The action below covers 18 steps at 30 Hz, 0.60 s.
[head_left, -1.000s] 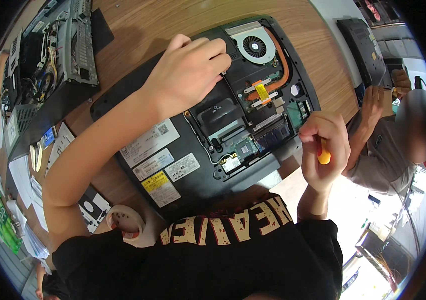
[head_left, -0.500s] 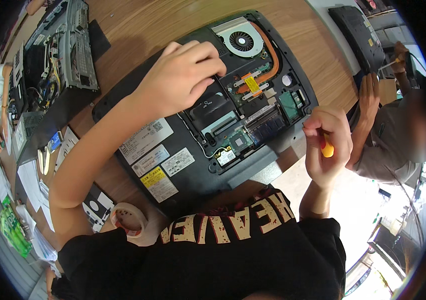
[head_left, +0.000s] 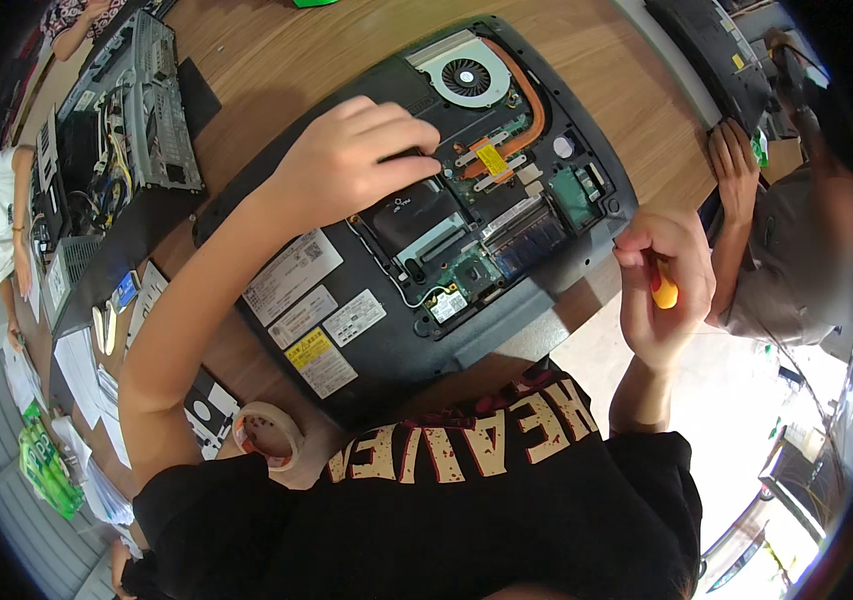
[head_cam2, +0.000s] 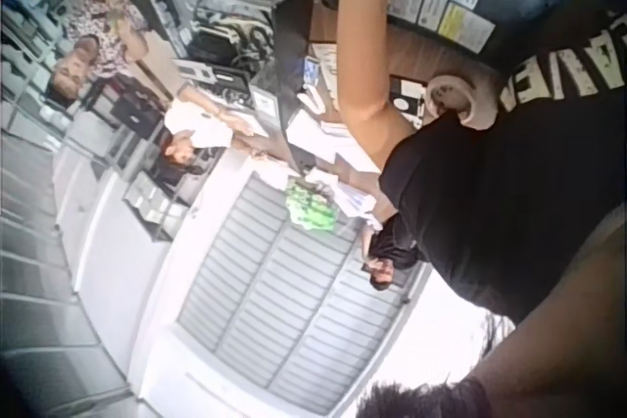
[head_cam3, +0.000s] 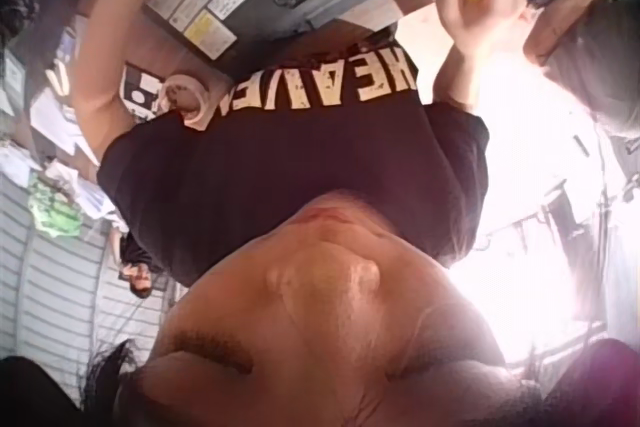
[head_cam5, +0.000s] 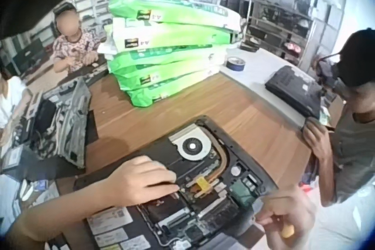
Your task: The person uses a screwdriver to secure internal components of a laptop, picks up small screws from a roll of tape, and then positions and presses down the laptop's back cover.
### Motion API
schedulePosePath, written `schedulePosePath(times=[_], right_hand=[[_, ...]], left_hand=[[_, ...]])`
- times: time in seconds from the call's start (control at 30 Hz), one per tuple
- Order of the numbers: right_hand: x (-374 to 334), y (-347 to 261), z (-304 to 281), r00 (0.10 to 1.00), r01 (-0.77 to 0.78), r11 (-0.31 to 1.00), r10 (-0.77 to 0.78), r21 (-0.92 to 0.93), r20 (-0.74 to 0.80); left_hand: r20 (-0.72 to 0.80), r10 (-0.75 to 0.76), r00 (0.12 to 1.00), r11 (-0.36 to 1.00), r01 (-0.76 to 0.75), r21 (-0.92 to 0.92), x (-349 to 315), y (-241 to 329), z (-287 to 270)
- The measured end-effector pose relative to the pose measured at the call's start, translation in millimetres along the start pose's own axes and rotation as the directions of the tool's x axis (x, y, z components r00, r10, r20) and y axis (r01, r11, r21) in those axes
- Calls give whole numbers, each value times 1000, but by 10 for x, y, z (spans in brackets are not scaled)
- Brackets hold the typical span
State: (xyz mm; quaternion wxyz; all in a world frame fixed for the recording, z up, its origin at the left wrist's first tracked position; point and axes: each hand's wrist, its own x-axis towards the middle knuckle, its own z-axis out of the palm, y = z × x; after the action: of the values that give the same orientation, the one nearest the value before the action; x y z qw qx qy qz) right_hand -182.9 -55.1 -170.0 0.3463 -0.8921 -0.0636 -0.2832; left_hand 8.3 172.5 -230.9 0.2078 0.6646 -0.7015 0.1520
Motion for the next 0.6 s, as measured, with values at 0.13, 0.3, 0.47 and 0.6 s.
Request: schedulePosePath(times=[0.13, 0.3, 0.47, 0.6], right_hand=[[-35, 33, -10, 1000, -24, 999, 25, 25, -15], [12, -15, -43, 1000, 19, 1000, -19, -9, -11], [47, -17, -79, 998, 63, 997, -63, 47, -12], [112, -40, -67, 990, 140, 989, -139, 58, -9]], left_hand=[[-82, -184, 979, 974, 171, -145, 159, 113, -100], [106, -273, 956, 919, 292, -266, 131, 133, -187], [181, -372, 910, 822, 414, -391, 186, 187, -293], [323, -643, 694, 255, 592, -764, 340, 333, -403]])
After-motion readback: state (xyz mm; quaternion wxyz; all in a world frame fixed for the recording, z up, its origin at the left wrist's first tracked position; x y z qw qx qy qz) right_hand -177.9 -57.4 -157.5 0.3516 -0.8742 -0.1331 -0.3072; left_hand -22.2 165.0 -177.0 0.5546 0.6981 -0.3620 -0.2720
